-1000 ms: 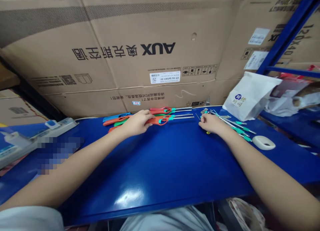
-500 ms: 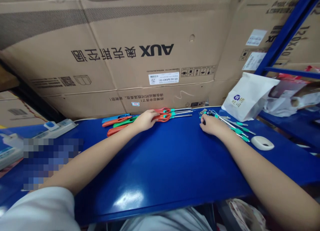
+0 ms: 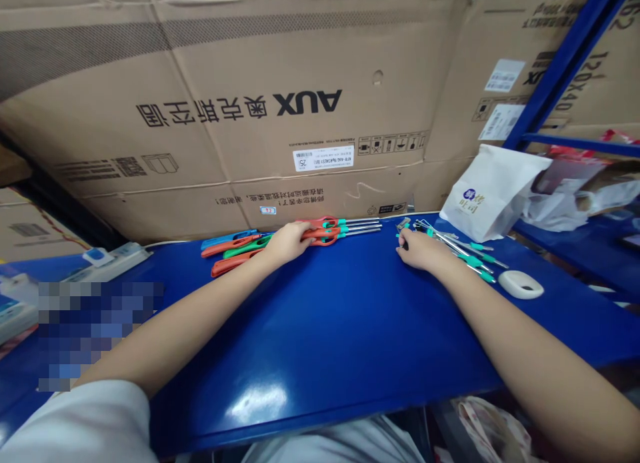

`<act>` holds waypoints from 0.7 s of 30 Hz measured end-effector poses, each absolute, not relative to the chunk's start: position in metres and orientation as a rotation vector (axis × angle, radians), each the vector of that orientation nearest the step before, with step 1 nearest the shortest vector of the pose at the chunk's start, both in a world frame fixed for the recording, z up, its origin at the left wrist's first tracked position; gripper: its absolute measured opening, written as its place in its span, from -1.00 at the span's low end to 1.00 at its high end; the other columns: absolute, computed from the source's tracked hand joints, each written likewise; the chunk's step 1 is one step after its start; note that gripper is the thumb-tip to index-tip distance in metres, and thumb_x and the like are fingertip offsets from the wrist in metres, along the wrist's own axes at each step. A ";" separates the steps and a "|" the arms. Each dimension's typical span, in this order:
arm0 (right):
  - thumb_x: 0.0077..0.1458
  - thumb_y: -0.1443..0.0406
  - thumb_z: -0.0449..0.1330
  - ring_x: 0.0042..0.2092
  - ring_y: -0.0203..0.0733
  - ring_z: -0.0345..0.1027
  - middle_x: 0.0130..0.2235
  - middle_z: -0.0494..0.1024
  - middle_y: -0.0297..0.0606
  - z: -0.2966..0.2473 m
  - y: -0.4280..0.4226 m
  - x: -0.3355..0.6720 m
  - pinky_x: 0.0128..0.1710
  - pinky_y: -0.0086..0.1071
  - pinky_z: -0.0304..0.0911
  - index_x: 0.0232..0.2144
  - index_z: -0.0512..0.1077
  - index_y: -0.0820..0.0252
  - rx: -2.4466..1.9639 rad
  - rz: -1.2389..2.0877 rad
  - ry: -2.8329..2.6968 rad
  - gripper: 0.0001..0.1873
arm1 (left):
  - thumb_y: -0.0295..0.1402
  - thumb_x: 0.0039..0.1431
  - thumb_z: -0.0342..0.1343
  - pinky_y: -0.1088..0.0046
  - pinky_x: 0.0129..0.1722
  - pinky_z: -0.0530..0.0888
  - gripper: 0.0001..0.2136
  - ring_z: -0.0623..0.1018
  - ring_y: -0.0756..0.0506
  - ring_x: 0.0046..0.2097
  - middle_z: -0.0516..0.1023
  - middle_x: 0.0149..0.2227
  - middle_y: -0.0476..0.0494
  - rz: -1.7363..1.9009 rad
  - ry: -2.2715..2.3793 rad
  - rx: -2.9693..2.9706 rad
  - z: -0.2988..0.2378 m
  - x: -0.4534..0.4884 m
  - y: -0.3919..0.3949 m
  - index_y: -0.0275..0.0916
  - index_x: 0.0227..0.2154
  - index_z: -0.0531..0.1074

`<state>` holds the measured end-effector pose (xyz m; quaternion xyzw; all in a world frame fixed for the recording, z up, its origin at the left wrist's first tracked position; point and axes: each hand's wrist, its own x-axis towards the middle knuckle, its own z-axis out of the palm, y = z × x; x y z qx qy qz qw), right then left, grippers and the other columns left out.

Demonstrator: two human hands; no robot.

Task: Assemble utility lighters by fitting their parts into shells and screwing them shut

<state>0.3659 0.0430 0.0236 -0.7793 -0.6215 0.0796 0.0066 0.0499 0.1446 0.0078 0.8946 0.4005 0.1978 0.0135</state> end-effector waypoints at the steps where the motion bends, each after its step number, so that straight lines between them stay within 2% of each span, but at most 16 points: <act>1: 0.25 0.24 0.09 -0.01 0.09 0.45 0.01 0.53 -0.03 0.023 0.043 0.366 -0.20 -0.22 0.26 -0.07 0.36 0.15 -2.437 0.249 -1.945 -0.77 | -0.35 0.30 0.08 0.25 -0.05 0.53 -0.75 0.62 -0.24 -0.05 0.64 -0.05 -0.26 0.644 1.261 2.780 0.007 0.050 0.145 -0.26 -0.02 0.53; 7: 0.24 0.22 0.09 -0.02 0.09 0.45 0.01 0.53 -0.03 0.023 0.043 0.367 -0.19 -0.20 0.27 -0.07 0.36 0.15 -2.435 0.252 -1.947 -0.76 | -0.33 0.40 -0.03 0.27 0.00 0.53 -0.71 0.61 -0.21 -0.04 0.64 -0.08 -0.27 0.737 1.275 2.796 0.000 0.053 0.138 -0.28 -0.02 0.55; 10: 0.25 0.22 0.08 -0.01 0.10 0.45 0.01 0.53 -0.04 0.022 0.044 0.367 -0.18 -0.19 0.28 -0.07 0.36 0.15 -2.429 0.250 -1.951 -0.77 | -0.29 0.41 -0.05 0.26 0.05 0.52 -0.67 0.59 -0.22 0.03 0.61 0.00 -0.28 0.730 1.288 2.830 -0.006 0.053 0.132 -0.26 0.04 0.52; 16: 0.24 0.23 0.10 0.00 0.08 0.45 0.00 0.53 -0.04 0.021 0.044 0.367 -0.16 -0.21 0.27 -0.08 0.37 0.16 -2.412 0.243 -1.960 -0.77 | -0.25 0.40 -0.03 0.21 0.14 0.48 -0.62 0.52 -0.26 0.16 0.54 0.13 -0.29 0.632 1.276 2.926 -0.012 0.048 0.130 -0.23 0.17 0.45; 21: 0.27 0.22 0.07 0.00 0.08 0.44 0.02 0.50 -0.02 0.020 0.042 0.365 -0.17 -0.21 0.28 -0.05 0.36 0.15 -2.431 0.235 -1.949 -0.76 | -0.20 0.38 0.04 0.22 0.09 0.52 -0.60 0.56 -0.27 0.11 0.53 0.14 -0.29 0.577 1.311 2.949 -0.011 0.048 0.130 -0.21 0.19 0.44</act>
